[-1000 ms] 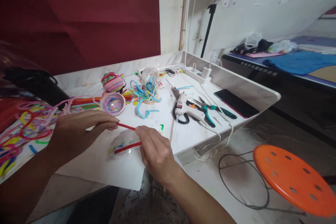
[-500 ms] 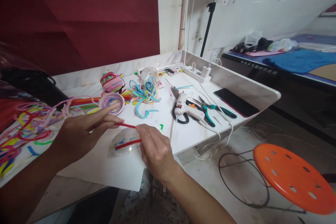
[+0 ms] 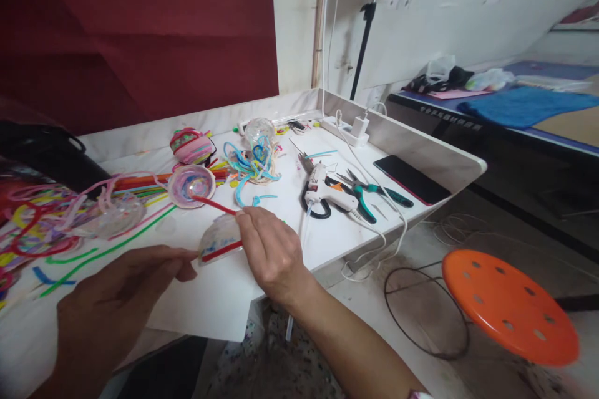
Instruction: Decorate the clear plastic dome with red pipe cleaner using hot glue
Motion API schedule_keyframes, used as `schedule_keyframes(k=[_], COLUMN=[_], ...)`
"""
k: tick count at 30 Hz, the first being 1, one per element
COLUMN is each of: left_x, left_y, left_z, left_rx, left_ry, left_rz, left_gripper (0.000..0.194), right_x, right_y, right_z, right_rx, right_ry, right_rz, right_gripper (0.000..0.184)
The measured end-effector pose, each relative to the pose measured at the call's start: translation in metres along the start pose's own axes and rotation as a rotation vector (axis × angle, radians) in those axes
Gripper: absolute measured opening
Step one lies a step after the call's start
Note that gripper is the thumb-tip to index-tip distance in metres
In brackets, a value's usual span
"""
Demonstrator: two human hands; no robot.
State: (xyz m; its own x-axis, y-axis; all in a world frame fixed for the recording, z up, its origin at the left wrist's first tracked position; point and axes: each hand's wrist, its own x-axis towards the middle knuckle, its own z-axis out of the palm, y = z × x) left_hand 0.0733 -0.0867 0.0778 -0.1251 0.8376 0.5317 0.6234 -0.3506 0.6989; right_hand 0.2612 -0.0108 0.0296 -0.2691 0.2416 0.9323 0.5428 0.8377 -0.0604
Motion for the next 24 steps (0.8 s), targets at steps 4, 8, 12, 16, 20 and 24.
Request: schedule_keyframes(k=[4, 8, 12, 16, 20, 24], left_x=[-0.022, -0.026, -0.025, -0.026, -0.027, -0.027], left_y=[0.010, 0.009, 0.006, 0.008, 0.007, 0.000], left_z=[0.012, 0.012, 0.009, 0.011, 0.012, 0.011], left_rx=[-0.098, -0.089, -0.068, -0.125, -0.182, -0.201], left_ry=[0.131, 0.154, 0.110, 0.124, 0.130, 0.102], left_rz=[-0.224, -0.221, -0.183, -0.276, -0.369, -0.326], left_gripper=[0.006, 0.017, 0.027, 0.014, 0.011, 0.011], right_x=[0.004, 0.005, 0.005, 0.004, 0.001, -0.001], right_y=[0.001, 0.002, 0.005, 0.005, 0.003, 0.002], right_z=[0.002, 0.004, 0.006, 0.008, 0.008, 0.008], right_rx=[-0.024, -0.048, -0.045, -0.028, -0.008, 0.007], right_ry=[0.014, 0.030, 0.045, 0.062, 0.074, 0.074], right_rz=[-0.021, -0.016, -0.014, 0.009, 0.026, 0.041], right_gripper=[0.030, 0.029, 0.029, 0.029, 0.029, 0.030])
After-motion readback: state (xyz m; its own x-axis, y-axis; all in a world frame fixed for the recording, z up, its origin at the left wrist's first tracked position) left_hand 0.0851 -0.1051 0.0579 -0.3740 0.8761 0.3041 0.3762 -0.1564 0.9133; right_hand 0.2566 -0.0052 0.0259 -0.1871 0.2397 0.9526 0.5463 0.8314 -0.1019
